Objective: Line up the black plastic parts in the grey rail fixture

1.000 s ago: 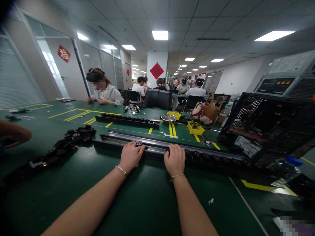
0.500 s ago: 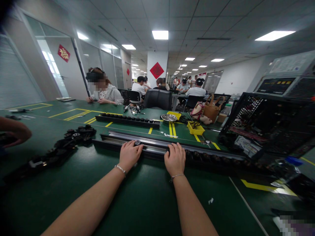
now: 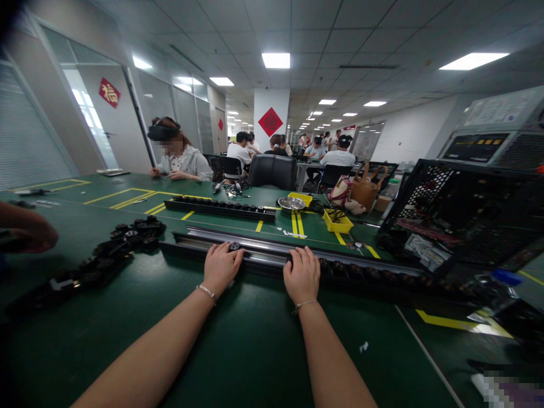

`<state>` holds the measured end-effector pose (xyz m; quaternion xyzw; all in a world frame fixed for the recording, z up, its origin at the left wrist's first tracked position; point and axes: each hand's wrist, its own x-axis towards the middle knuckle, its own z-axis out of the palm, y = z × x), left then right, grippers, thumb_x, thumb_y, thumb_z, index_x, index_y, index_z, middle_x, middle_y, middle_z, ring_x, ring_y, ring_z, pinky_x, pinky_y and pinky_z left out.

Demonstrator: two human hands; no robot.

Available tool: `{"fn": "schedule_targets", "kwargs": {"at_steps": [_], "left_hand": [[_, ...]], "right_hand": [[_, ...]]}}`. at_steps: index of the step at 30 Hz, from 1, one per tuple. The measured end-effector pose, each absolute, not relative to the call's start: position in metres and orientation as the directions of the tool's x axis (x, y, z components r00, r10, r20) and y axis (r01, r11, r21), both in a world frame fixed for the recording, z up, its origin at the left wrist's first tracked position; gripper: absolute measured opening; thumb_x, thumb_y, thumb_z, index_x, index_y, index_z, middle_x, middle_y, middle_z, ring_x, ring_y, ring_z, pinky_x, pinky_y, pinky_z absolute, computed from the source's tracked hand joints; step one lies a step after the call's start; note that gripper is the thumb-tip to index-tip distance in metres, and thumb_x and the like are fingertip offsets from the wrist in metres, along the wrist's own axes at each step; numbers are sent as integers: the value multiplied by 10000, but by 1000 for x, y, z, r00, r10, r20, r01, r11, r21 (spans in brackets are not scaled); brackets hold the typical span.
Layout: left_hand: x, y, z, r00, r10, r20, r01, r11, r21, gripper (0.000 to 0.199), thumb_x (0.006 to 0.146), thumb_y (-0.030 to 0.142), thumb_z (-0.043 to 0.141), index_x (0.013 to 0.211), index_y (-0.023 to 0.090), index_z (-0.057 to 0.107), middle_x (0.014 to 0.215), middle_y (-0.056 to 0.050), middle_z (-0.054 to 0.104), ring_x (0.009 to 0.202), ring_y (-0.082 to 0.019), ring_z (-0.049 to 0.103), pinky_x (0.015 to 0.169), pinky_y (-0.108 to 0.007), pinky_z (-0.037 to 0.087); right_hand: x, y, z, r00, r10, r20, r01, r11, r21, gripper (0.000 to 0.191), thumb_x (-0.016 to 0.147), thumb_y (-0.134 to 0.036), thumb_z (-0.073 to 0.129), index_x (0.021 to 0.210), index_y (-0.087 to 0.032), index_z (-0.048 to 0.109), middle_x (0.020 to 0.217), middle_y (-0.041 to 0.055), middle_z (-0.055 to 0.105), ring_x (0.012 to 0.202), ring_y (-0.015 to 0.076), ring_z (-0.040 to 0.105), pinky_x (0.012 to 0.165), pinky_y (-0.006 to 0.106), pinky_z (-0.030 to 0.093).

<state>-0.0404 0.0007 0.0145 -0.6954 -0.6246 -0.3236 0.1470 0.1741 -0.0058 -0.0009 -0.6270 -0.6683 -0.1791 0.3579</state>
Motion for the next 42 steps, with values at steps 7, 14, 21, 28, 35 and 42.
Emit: {"fn": "schedule_targets", "kwargs": {"at_steps": [7, 14, 21, 28, 35, 42], "left_hand": [[-44, 2, 14, -9, 783, 622, 965, -157, 212, 335, 884, 362, 401, 877, 302, 730, 1111, -61, 664, 1112, -241, 549, 1065, -492, 207], [-46, 3, 13, -16, 778, 628, 970, -139, 197, 365, 892, 366, 383, 839, 295, 737, 1096, -65, 670, 1086, -231, 569, 1066, -477, 219], [-50, 6, 12, -25, 770, 638, 973, -129, 194, 379, 890, 365, 382, 813, 277, 743, 1082, -66, 675, 1096, -237, 565, 1074, -463, 224], [-51, 5, 15, -33, 776, 629, 969, -131, 212, 361, 883, 355, 394, 820, 280, 742, 1082, -53, 676, 1076, -232, 573, 1070, -456, 244], [-52, 7, 15, -31, 785, 619, 970, -125, 207, 361, 881, 350, 392, 828, 278, 742, 1067, -60, 680, 1053, -222, 583, 1042, -427, 292], [-55, 10, 10, -37, 776, 630, 972, -118, 202, 398, 884, 357, 370, 816, 257, 749, 1025, -87, 688, 988, -236, 603, 941, -393, 373]], "right_hand": [[174, -6, -1, 45, 714, 699, 963, 154, -219, 338, 805, -231, 409, 1074, -176, 606, 1180, 94, 589, 1215, 250, 406, 1039, 446, 269], [174, -6, -1, 40, 711, 702, 964, 157, -213, 333, 808, -227, 416, 1077, -176, 605, 1171, 86, 594, 1215, 241, 408, 1037, 429, 276], [174, -5, -1, 40, 706, 707, 962, 164, -218, 335, 804, -226, 419, 1077, -180, 607, 1168, 90, 596, 1211, 247, 413, 1032, 440, 280], [176, -4, -2, 39, 710, 704, 959, 172, -227, 342, 800, -227, 419, 1083, -184, 607, 1168, 90, 595, 1215, 249, 408, 1031, 442, 282], [175, -6, 0, 40, 714, 699, 962, 163, -221, 338, 804, -231, 413, 1078, -179, 605, 1168, 89, 596, 1214, 246, 409, 1031, 436, 284], [175, -6, -1, 45, 718, 694, 963, 153, -221, 344, 803, -234, 410, 1089, -188, 597, 1176, 84, 591, 1215, 245, 410, 1035, 442, 275]]}}
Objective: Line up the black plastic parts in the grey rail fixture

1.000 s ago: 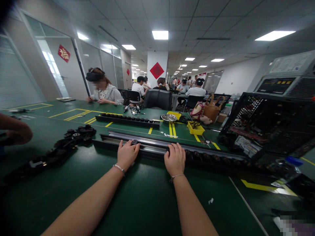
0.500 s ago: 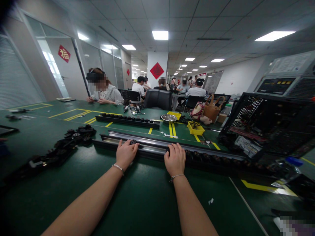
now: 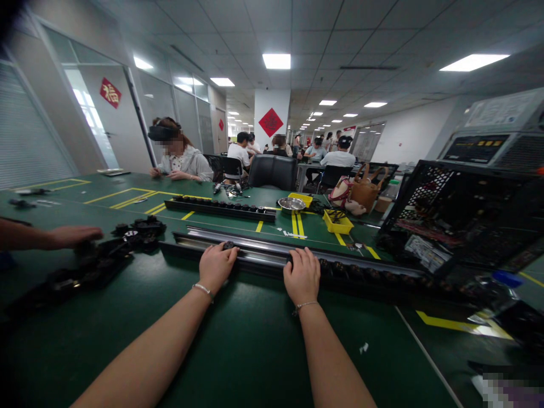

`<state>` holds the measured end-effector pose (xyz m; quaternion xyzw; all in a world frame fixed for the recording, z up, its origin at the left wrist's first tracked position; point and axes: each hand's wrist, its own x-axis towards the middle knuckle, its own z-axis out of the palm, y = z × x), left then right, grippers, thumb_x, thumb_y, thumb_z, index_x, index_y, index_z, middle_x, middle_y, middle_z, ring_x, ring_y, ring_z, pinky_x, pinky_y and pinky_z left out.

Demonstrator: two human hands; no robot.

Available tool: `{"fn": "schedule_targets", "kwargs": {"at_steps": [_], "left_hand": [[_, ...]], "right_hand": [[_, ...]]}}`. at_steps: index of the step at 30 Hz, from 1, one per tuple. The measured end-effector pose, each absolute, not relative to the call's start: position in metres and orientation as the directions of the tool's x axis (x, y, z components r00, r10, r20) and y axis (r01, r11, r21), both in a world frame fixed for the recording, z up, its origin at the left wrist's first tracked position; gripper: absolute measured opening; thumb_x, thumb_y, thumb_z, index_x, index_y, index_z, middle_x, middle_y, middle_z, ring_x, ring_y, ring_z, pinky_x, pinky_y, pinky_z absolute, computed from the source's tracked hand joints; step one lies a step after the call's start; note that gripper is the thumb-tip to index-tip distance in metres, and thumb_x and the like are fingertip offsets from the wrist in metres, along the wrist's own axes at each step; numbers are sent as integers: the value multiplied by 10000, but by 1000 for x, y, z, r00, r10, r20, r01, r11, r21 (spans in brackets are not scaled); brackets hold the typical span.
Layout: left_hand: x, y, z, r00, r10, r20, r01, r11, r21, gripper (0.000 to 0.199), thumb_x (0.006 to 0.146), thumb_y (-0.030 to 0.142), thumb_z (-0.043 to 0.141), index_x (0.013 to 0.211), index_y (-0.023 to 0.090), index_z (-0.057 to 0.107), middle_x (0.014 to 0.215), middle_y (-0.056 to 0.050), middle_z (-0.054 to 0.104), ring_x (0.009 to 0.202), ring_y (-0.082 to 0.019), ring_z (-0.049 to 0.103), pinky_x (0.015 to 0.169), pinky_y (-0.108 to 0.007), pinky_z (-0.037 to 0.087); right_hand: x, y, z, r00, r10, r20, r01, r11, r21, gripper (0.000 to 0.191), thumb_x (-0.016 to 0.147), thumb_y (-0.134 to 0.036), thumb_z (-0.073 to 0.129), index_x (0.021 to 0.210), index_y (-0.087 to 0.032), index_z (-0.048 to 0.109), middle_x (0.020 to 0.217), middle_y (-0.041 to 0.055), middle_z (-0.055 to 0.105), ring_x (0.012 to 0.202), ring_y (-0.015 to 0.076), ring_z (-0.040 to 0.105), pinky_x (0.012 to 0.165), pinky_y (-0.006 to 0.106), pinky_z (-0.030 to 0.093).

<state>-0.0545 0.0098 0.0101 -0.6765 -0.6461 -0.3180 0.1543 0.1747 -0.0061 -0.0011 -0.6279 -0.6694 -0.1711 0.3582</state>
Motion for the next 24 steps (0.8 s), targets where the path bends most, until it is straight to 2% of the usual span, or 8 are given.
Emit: {"fn": "schedule_targets", "kwargs": {"at_steps": [8, 14, 24], "left_hand": [[-56, 11, 8, -19, 768, 641, 982, -106, 156, 423, 899, 377, 342, 826, 263, 743, 1032, -84, 682, 963, -225, 607, 892, -369, 388], [-56, 11, 6, -59, 763, 644, 975, -93, 199, 398, 900, 376, 352, 841, 290, 735, 1056, -68, 679, 1034, -218, 583, 972, -411, 317], [-58, 10, 8, -81, 791, 607, 973, -70, 221, 410, 912, 382, 325, 878, 302, 725, 1075, -59, 671, 1059, -210, 568, 981, -418, 292]], "right_hand": [[175, -7, -1, 45, 717, 696, 964, 151, -217, 337, 812, -235, 407, 1084, -185, 599, 1177, 82, 595, 1217, 243, 413, 1037, 437, 274], [174, -7, 1, 45, 729, 683, 966, 143, -216, 335, 817, -239, 402, 1083, -180, 596, 1183, 79, 592, 1218, 243, 413, 1042, 437, 271], [174, -7, 1, 46, 727, 685, 964, 147, -221, 338, 815, -237, 400, 1084, -179, 596, 1183, 84, 591, 1216, 245, 410, 1037, 443, 273]]}}
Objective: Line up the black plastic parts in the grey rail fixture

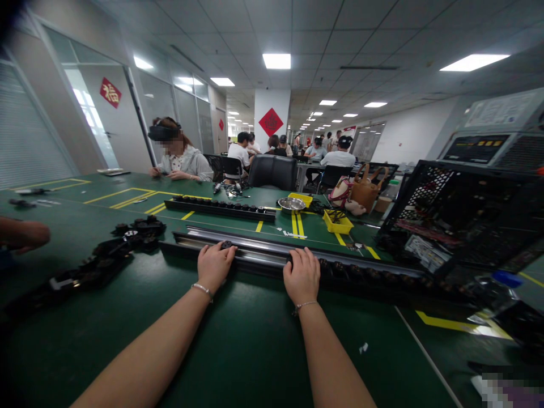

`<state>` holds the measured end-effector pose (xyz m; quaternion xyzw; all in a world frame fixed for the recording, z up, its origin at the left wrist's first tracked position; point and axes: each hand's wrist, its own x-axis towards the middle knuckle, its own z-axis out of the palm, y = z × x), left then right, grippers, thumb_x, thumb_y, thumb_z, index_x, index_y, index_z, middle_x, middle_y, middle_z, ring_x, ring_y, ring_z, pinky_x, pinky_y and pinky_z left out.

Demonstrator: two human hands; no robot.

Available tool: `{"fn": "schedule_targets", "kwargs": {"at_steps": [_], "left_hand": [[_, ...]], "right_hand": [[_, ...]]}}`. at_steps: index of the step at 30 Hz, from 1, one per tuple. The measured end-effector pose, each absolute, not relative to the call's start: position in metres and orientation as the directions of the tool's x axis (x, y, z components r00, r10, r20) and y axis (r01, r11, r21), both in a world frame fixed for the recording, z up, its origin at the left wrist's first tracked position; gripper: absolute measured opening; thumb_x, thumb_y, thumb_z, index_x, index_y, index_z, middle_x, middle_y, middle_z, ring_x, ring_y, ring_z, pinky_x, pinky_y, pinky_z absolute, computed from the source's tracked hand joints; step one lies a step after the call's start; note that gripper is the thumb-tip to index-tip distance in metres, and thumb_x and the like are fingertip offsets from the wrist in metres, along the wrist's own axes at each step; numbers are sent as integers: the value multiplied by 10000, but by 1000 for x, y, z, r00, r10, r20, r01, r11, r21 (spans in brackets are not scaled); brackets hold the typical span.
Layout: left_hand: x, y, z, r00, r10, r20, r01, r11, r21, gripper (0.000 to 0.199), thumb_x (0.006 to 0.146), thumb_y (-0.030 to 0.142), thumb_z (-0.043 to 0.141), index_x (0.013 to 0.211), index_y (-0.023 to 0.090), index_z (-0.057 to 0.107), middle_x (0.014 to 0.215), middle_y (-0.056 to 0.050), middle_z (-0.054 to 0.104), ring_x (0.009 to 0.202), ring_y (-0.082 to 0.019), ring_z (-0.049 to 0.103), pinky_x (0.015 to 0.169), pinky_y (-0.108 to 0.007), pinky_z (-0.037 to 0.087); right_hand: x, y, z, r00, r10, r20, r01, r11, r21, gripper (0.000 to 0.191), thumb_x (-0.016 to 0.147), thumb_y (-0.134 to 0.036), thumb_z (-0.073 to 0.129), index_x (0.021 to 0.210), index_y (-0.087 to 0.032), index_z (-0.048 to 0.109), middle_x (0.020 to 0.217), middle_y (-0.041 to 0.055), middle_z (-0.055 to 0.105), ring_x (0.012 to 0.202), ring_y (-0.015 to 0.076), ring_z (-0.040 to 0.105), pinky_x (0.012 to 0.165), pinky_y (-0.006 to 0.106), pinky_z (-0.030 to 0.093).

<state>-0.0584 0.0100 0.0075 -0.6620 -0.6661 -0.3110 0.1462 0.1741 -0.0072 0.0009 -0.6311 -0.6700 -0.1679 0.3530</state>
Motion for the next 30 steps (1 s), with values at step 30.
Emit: {"fn": "schedule_targets", "kwargs": {"at_steps": [30], "left_hand": [[-67, 9, 12, -131, 810, 571, 969, -18, 248, 383, 905, 381, 350, 866, 306, 725, 1090, -50, 662, 1008, -218, 572, 986, -441, 246]], "right_hand": [[175, -6, 0, 35, 715, 698, 966, 154, -207, 328, 809, -227, 414, 1072, -175, 602, 1167, 85, 600, 1209, 243, 421, 1034, 425, 285]]}}
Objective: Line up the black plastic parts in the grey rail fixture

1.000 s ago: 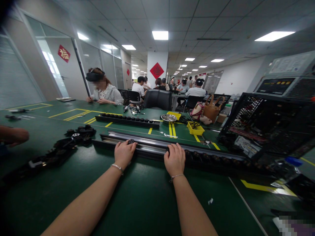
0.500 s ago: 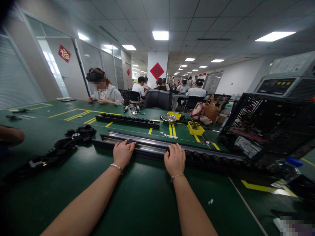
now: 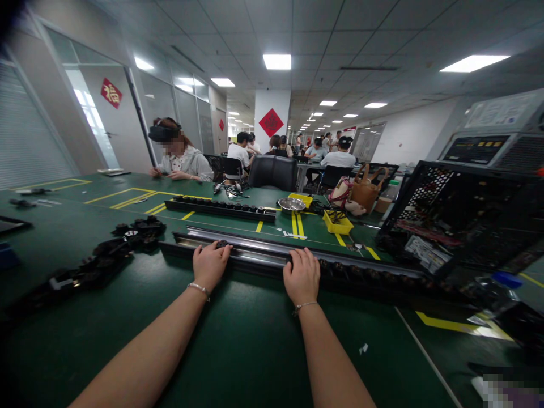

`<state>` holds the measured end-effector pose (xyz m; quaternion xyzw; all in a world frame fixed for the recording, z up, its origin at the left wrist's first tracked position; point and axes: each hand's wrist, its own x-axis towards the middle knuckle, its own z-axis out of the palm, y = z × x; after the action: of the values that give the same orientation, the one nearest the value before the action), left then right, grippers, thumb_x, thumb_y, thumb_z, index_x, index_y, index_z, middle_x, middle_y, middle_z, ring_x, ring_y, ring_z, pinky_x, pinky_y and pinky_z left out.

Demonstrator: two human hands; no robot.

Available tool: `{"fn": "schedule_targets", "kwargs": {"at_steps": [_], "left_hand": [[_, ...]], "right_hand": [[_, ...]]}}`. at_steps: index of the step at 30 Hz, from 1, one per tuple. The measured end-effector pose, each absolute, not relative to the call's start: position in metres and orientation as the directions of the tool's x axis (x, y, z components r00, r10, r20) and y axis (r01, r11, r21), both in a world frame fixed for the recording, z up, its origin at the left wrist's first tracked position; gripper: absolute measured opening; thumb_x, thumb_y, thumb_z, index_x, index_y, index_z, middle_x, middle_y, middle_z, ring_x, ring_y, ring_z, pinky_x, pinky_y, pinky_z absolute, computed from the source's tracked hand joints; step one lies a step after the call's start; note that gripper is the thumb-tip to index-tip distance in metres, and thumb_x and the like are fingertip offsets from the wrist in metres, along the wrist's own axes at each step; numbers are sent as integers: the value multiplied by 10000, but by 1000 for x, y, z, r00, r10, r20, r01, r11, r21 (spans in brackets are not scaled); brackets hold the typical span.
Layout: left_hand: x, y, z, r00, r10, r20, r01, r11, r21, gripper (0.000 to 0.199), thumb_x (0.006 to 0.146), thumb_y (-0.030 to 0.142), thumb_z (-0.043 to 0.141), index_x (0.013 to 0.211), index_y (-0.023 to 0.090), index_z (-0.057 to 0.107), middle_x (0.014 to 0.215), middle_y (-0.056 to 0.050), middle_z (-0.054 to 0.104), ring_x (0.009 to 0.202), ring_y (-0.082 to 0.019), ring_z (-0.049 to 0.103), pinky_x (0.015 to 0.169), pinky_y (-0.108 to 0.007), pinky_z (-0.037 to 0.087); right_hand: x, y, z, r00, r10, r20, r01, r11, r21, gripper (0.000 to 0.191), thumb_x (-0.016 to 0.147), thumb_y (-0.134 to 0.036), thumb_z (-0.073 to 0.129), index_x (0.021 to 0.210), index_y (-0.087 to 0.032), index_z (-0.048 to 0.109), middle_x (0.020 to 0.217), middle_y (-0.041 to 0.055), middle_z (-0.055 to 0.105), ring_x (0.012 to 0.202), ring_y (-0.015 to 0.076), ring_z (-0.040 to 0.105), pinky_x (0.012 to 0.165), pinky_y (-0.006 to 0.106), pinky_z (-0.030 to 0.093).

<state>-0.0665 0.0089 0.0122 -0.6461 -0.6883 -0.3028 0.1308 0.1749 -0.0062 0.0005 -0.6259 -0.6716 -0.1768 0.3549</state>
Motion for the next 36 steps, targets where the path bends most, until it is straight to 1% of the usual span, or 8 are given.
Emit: {"fn": "schedule_targets", "kwargs": {"at_steps": [10, 24, 30, 36], "left_hand": [[-72, 10, 10, -159, 799, 580, 966, 6, 257, 383, 905, 376, 347, 904, 310, 724, 1108, -56, 655, 1002, -226, 576, 986, -447, 244], [-75, 10, 10, -187, 811, 555, 956, 19, 294, 376, 902, 377, 354, 881, 315, 724, 1109, -43, 654, 1028, -218, 560, 989, -437, 236], [-75, 10, 11, -184, 814, 551, 962, 35, 270, 372, 904, 377, 350, 891, 333, 720, 1112, -29, 653, 1016, -211, 563, 984, -428, 234], [-79, 10, 12, -190, 810, 554, 967, 55, 250, 393, 900, 381, 345, 883, 295, 728, 1128, -60, 646, 998, -219, 570, 967, -429, 253]], "right_hand": [[174, -7, 1, 45, 723, 690, 964, 149, -219, 327, 816, -229, 413, 1076, -172, 603, 1172, 80, 602, 1218, 238, 416, 1046, 422, 273], [175, -6, 0, 43, 723, 689, 961, 158, -225, 334, 814, -229, 413, 1085, -178, 601, 1172, 85, 598, 1217, 243, 415, 1040, 434, 274], [175, -6, 0, 35, 719, 694, 960, 169, -223, 338, 810, -229, 411, 1086, -177, 600, 1166, 89, 599, 1214, 244, 415, 1033, 436, 282], [174, -6, 0, 46, 723, 690, 964, 149, -220, 333, 812, -236, 405, 1076, -177, 600, 1176, 82, 594, 1213, 240, 412, 1033, 426, 278]]}}
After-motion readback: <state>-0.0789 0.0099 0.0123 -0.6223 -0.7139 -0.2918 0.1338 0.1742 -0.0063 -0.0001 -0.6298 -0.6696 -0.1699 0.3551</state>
